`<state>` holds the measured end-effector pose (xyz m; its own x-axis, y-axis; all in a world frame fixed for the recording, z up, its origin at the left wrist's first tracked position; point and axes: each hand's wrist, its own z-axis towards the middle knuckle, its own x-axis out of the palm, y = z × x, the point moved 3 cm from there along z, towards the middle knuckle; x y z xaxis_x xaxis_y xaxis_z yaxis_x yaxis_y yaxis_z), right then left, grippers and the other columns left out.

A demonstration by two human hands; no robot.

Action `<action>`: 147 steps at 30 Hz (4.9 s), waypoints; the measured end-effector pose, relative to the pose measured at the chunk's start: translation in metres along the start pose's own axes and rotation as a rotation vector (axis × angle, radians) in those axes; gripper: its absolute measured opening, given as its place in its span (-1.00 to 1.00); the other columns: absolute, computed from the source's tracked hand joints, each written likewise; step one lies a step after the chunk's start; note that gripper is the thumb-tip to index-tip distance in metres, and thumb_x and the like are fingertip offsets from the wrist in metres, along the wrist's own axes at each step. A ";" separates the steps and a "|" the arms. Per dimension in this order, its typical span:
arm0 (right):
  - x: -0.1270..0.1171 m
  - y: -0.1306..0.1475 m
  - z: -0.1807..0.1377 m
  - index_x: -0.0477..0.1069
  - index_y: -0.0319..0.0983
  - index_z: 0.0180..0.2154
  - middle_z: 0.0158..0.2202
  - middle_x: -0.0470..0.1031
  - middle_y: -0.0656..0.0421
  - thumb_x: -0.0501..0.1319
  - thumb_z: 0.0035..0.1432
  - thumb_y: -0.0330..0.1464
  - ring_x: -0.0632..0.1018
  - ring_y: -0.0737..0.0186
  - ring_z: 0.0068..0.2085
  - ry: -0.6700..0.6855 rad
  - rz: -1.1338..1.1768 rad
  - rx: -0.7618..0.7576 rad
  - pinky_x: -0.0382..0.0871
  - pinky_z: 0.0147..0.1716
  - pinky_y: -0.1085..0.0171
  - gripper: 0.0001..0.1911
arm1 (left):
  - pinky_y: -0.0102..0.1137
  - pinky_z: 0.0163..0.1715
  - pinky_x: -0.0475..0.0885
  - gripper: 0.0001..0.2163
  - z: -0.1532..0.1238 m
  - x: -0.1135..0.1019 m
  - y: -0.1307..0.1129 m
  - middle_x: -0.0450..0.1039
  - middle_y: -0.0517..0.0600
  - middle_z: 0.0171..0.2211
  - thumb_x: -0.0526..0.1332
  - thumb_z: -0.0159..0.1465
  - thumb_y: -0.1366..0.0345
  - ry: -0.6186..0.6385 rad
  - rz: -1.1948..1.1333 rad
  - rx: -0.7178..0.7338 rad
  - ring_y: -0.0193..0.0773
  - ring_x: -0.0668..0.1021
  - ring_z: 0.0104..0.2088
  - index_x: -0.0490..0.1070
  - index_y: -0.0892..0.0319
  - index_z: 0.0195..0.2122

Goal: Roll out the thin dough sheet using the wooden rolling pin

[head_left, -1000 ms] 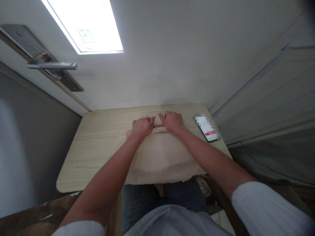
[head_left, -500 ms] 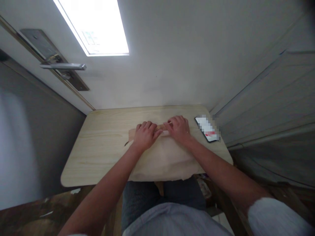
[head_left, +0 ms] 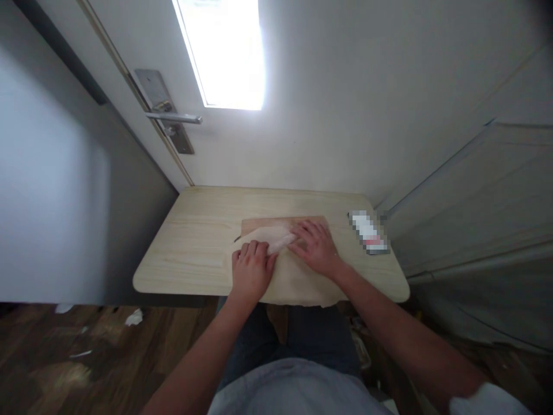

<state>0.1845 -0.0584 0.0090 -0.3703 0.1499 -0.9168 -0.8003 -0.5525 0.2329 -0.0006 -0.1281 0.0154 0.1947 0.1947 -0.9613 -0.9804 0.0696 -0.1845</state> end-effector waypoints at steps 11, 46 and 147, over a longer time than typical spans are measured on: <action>0.047 0.062 0.014 0.14 -0.26 0.32 0.37 0.13 -0.07 -0.03 0.37 -0.01 0.11 -0.09 0.37 0.041 -0.091 0.004 -0.18 0.31 -0.18 -0.33 | 0.14 0.27 0.00 -0.52 -0.038 0.009 0.025 0.32 0.11 0.27 -0.05 0.41 0.01 -0.115 0.055 -0.146 0.09 0.28 0.28 0.22 0.04 0.29; 0.080 0.088 0.128 0.30 -0.07 0.23 0.28 0.32 0.10 -0.09 0.40 -0.07 0.27 -0.07 0.25 0.090 -0.075 0.084 -0.05 0.22 -0.14 -0.50 | 0.24 0.19 0.17 -0.51 0.055 0.013 0.116 0.20 0.01 0.34 -0.21 0.43 0.01 0.205 -0.005 -0.247 0.04 0.25 0.31 0.24 -0.05 0.28; 0.050 0.041 0.089 0.51 -0.25 -0.12 -0.06 0.49 -0.06 -0.07 0.39 -0.13 0.40 -0.04 0.01 0.055 -0.218 0.200 0.21 -0.05 0.06 -0.54 | -0.14 0.07 0.30 -0.53 0.076 0.021 0.071 0.43 0.08 0.12 -0.19 0.45 0.03 0.009 0.074 0.008 -0.03 0.41 0.11 0.39 0.09 0.11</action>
<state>0.0910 -0.0010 0.0016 -0.1580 0.1996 -0.9670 -0.9371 -0.3389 0.0832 -0.0639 -0.0446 -0.0023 0.1214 0.1909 -0.9741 -0.9918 0.0627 -0.1113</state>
